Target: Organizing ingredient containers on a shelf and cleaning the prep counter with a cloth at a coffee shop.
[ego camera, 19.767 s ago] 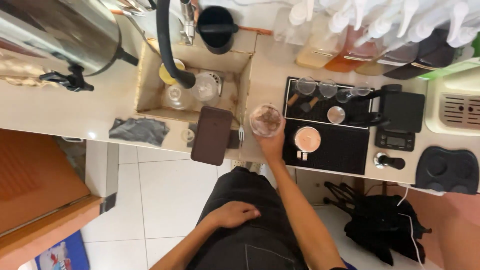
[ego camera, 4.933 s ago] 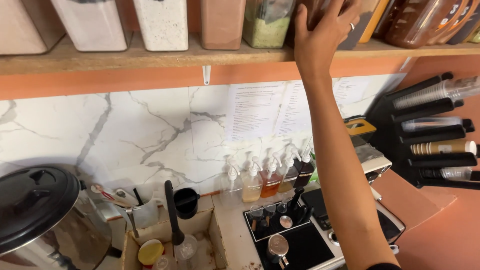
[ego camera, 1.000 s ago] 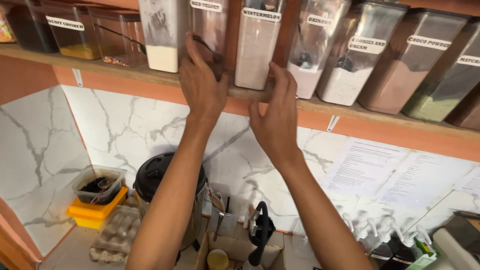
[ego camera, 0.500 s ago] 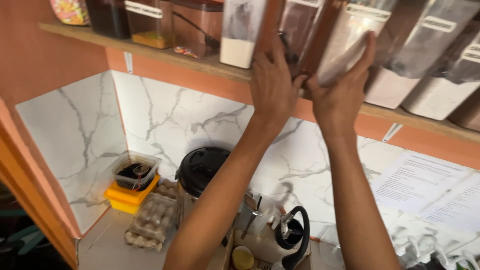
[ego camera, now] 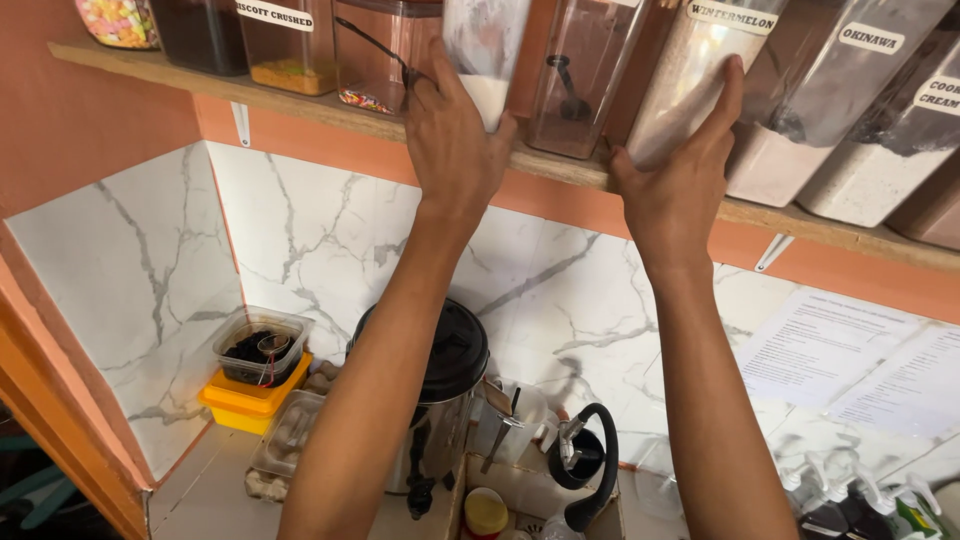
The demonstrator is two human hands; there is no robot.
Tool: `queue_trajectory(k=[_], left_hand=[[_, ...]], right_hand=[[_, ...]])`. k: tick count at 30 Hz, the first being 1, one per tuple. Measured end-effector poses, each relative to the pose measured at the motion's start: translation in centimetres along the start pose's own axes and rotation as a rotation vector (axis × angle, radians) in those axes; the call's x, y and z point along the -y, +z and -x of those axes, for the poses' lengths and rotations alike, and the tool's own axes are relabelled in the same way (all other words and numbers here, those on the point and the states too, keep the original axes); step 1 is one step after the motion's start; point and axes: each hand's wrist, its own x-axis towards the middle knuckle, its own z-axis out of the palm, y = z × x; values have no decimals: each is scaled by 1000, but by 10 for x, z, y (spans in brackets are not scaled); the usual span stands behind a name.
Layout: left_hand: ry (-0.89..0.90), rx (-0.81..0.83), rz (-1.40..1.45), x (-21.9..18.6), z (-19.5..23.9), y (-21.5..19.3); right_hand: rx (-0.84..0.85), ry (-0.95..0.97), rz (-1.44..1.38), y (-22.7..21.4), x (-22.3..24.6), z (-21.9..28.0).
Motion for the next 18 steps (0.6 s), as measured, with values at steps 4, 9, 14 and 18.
queue_trajectory(k=[4, 9, 14, 18], left_hand=[[-4, 16, 37, -6, 3, -12], [-25, 25, 103, -1, 3, -15], [-2, 47, 149, 7, 2, -23], [-32, 90, 134, 9, -4, -23]], right_hand=[[-17, 24, 33, 2, 9, 11], [-102, -152, 144, 32, 55, 20], [-105, -116, 22, 74, 56, -13], [7, 76, -80, 85, 51, -20]])
